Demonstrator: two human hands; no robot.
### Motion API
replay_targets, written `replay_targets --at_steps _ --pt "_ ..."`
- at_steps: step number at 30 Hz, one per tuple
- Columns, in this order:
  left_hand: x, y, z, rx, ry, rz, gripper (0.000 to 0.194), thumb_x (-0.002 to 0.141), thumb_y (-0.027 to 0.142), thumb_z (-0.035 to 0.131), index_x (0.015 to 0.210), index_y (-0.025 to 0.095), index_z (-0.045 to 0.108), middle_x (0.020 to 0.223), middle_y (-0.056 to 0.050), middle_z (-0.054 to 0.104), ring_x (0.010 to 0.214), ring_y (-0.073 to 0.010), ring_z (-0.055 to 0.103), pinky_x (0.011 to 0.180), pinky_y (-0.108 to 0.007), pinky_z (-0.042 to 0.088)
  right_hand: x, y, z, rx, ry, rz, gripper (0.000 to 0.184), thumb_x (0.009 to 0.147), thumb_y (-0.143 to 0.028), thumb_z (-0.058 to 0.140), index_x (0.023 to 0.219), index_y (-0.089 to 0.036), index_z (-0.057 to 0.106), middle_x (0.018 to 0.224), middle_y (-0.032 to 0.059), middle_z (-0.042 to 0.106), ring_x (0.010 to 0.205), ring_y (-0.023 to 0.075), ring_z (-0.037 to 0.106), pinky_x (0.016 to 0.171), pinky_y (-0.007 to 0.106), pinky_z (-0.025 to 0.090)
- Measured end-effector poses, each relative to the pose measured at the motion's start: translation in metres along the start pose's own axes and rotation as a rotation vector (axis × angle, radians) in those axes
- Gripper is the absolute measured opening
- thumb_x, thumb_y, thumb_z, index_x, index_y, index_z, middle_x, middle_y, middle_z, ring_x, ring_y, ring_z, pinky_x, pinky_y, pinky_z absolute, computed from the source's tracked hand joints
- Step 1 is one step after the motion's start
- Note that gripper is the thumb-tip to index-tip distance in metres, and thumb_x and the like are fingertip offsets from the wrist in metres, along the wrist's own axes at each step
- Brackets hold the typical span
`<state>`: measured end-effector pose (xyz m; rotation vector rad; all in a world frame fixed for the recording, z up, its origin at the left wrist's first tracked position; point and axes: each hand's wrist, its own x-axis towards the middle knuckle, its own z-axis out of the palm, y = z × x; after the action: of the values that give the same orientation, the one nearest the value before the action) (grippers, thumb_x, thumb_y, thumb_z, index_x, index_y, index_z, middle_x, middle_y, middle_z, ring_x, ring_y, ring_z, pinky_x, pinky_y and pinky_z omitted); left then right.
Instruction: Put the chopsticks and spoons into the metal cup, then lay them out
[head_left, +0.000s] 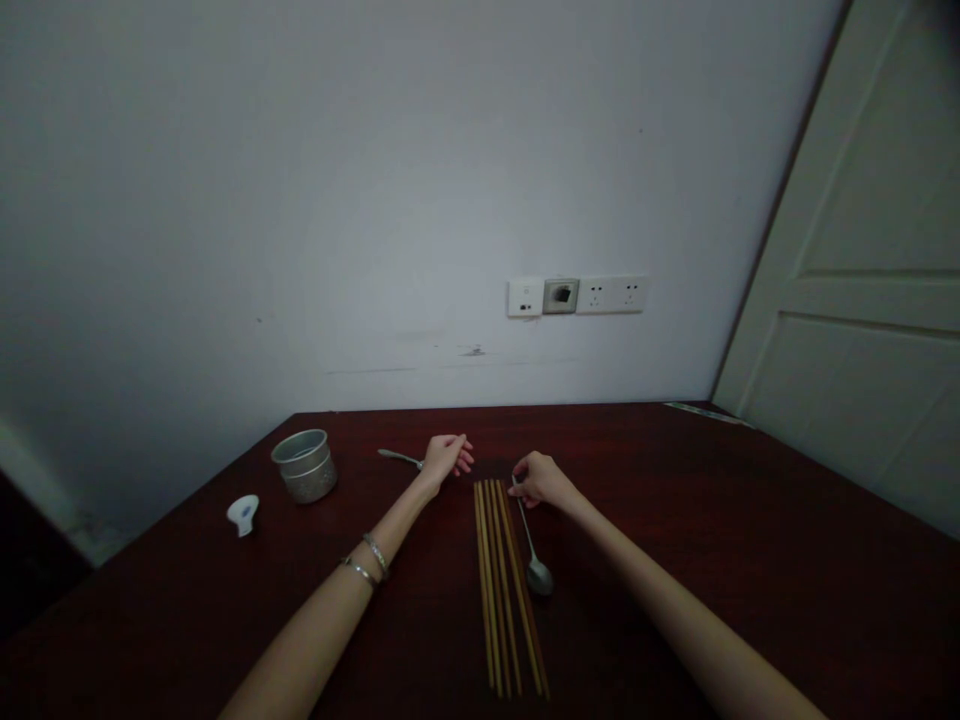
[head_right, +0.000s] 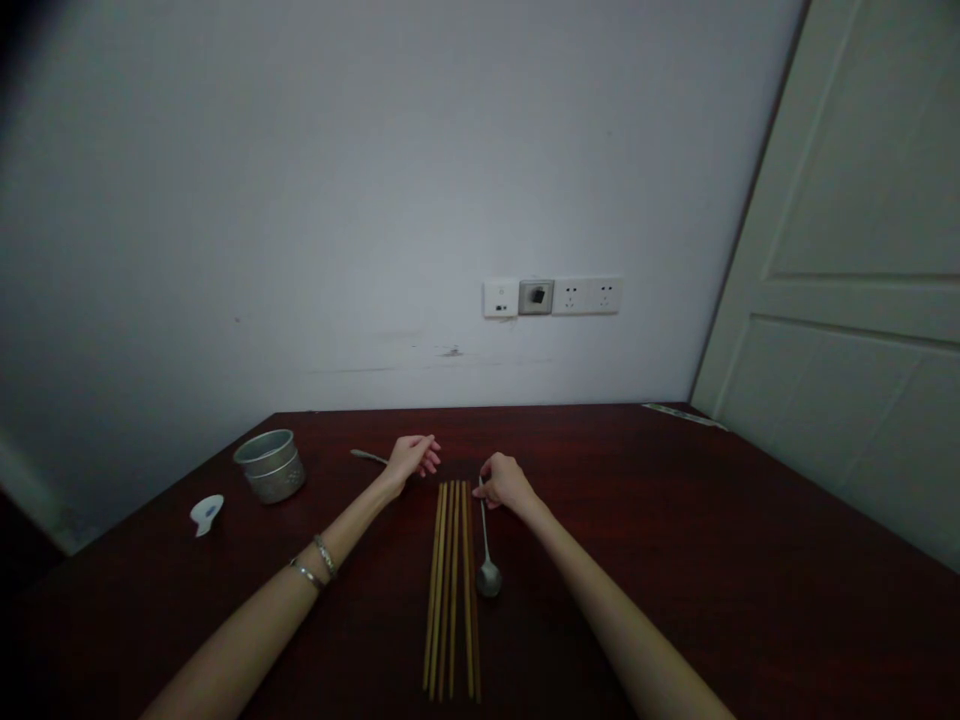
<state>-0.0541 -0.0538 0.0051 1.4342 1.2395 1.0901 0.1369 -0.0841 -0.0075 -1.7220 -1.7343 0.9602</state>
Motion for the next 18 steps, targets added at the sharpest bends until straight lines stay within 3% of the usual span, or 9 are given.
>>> replay_targets --at_steps 10,18 --pt "0.001 0.001 0.001 0.008 -0.012 -0.015 0.028 0.084 0.031 0.037 0.074 0.01 0.053 0.054 -0.001 0.058 0.038 -0.0063 0.052 0.035 -0.015 0.03 0.002 0.0 -0.004 0.135 -0.113 0.079 0.04 0.056 -0.011 0.072 0.093 -0.008 0.057 0.042 -0.0019 0.058 0.046 0.0172 0.062 0.04 0.023 0.053" --pt "-0.002 0.002 0.003 0.029 -0.013 -0.019 0.028 0.085 0.03 0.037 0.074 0.01 0.053 0.055 -0.002 0.058 0.039 -0.0059 0.052 0.036 -0.014 0.031 -0.003 -0.004 -0.012 0.26 -0.185 0.135 0.041 0.057 -0.008 0.071 0.095 -0.006 0.055 0.044 -0.0017 0.059 0.043 0.014 0.061 0.04 0.02 0.052"
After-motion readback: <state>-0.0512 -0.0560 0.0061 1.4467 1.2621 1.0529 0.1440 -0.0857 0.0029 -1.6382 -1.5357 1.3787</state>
